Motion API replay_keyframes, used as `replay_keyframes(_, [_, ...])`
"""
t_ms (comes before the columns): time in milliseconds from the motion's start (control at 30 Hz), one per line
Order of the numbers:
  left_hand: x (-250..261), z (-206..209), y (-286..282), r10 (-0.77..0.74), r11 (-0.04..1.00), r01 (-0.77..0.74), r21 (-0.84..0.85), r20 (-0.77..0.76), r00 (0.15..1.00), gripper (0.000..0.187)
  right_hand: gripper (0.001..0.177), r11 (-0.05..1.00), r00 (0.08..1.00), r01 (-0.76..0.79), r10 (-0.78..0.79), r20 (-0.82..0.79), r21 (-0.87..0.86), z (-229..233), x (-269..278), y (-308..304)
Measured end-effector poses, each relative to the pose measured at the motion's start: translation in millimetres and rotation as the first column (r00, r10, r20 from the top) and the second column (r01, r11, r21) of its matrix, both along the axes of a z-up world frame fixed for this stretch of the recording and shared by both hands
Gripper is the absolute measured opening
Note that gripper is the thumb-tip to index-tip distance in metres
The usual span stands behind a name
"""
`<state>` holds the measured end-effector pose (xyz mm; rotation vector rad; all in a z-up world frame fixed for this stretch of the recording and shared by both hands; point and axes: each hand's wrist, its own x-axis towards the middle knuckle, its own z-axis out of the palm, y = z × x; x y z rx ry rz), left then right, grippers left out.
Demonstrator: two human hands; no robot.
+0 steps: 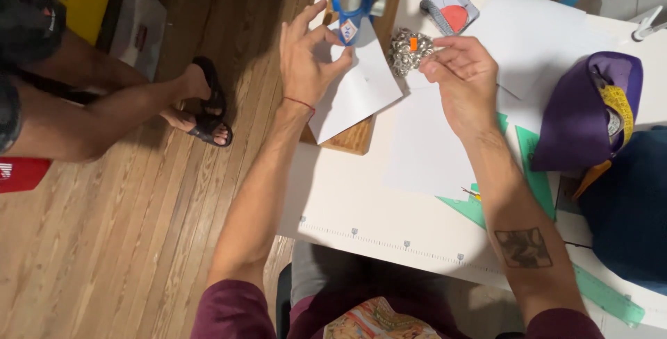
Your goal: Marking measurements and punching holes in material using a ruler, pencil, and hand press
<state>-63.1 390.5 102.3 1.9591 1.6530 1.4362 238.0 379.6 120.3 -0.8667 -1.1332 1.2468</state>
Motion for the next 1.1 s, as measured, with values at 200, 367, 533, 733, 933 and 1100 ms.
replay_keyframes(200, [3.4,-3.9,2.3,0.0,1.0,0.0,-0.006,0.054,0.999,0.019,0.006,0.998,0.995,-0.067,0.067,-0.071,0.002,44.1,-15.9,-49.0])
replay_keyframes(367, [3.7,-6.1,4.9,0.002,1.0,-0.001,-0.015,0.057,0.998,0.02,0.021,0.996,1.0,-0.012,0.012,0.002,0.092,90.6,-27.7,-103.3])
replay_keyframes(533, [5.8,-8.3,5.7,0.021,1.0,-0.021,-0.014,0.049,0.999,0.018,0.012,0.945,0.99,-0.029,-0.019,0.142,0.326,137.0,-40.2,-150.1])
replay_keyframes(733, [6.2,-1.4,3.6,0.015,0.999,-0.014,-0.029,0.028,0.999,0.016,0.014,0.561,0.604,-0.138,-0.605,0.518,0.816,164.4,-35.3,-188.0])
replay_keyframes(933, [6.7,-4.7,6.3,0.028,0.999,-0.028,-0.03,-0.008,1.0,0.017,0.037,0.234,0.736,-0.272,-0.574,0.359,0.933,153.8,-18.9,-179.6])
replay_keyframes(1100, [6.7,-10.4,10.4,0.032,0.999,-0.032,-0.018,-0.001,0.999,0.018,0.025,0.093,0.76,-0.313,-0.573,0.308,0.945,170.9,-25.5,-174.1])
